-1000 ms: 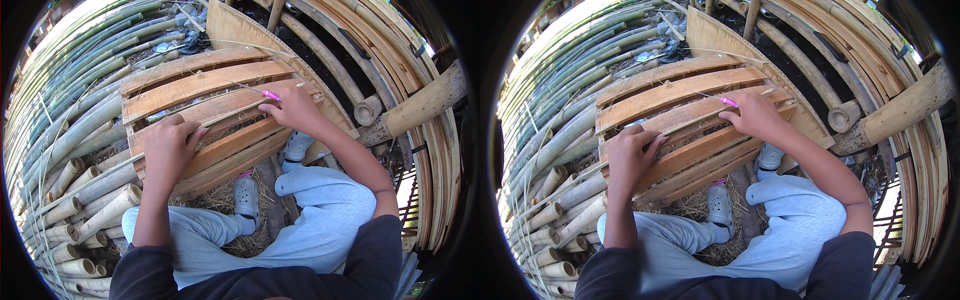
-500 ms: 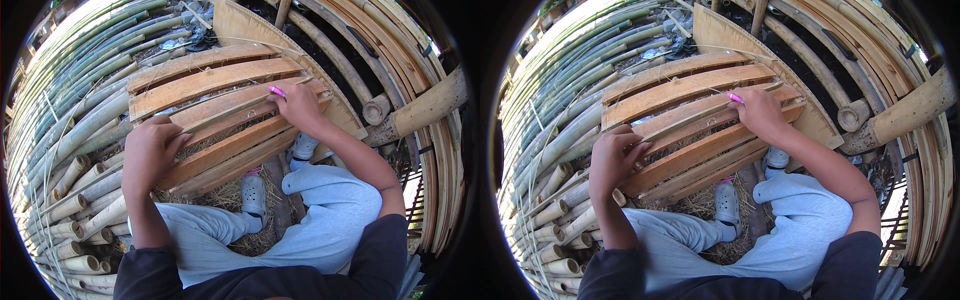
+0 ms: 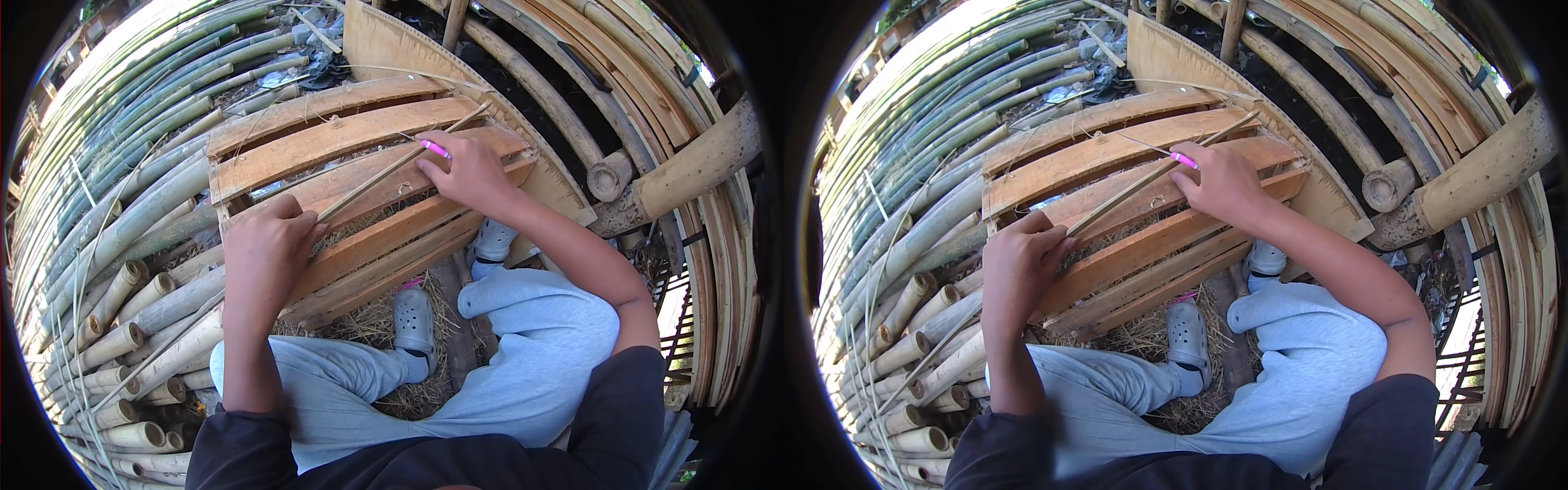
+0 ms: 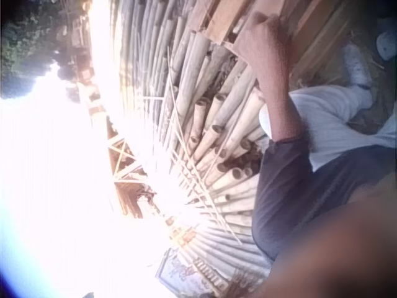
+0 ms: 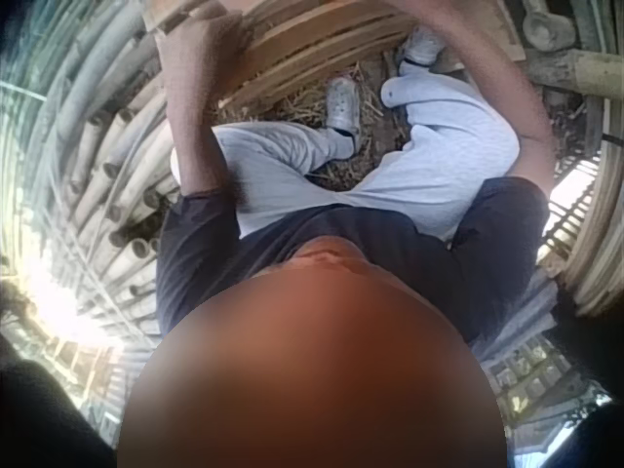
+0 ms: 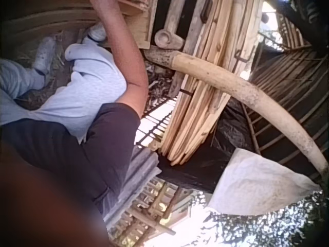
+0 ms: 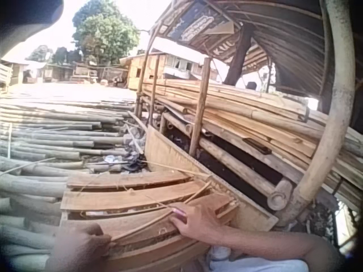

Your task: Scraping a thin strip of bamboo using a small knife to smooth its surface.

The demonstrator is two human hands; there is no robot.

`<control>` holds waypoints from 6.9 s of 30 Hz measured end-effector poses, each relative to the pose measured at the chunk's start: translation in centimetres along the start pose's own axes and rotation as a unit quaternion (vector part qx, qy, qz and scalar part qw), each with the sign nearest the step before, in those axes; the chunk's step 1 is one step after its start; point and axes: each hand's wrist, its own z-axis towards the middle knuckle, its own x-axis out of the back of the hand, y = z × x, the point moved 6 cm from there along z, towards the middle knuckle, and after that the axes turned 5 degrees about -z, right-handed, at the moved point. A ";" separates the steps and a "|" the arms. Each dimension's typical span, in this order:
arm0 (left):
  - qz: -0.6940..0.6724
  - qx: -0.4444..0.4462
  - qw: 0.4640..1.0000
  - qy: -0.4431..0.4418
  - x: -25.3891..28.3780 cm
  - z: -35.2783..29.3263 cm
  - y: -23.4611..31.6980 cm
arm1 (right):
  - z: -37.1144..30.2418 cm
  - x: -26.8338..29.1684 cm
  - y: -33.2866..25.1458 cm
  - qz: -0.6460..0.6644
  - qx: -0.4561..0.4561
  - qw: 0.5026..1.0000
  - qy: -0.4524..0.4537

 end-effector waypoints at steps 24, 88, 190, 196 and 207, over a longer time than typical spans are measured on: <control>-0.043 0.025 0.998 -0.032 0.2 -0.2 0.0 | -0.3 0.4 0.4 0.018 0.039 0.999 0.020; -0.048 0.009 0.995 -0.084 -3.2 0.8 -0.3 | -0.2 -2.1 -3.8 -0.178 0.102 0.963 -0.172; -0.037 0.013 0.996 -0.086 -2.1 1.2 -0.5 | 0.0 0.3 0.7 -0.201 -0.003 0.959 -0.198; -0.037 0.003 0.997 -0.070 -2.6 1.0 -0.6 | 0.3 -1.0 -1.3 -0.158 0.035 0.967 -0.199; -0.022 0.024 0.994 -0.108 -1.9 1.2 -0.4 | -1.0 -0.7 -7.1 -0.112 0.083 0.954 -0.264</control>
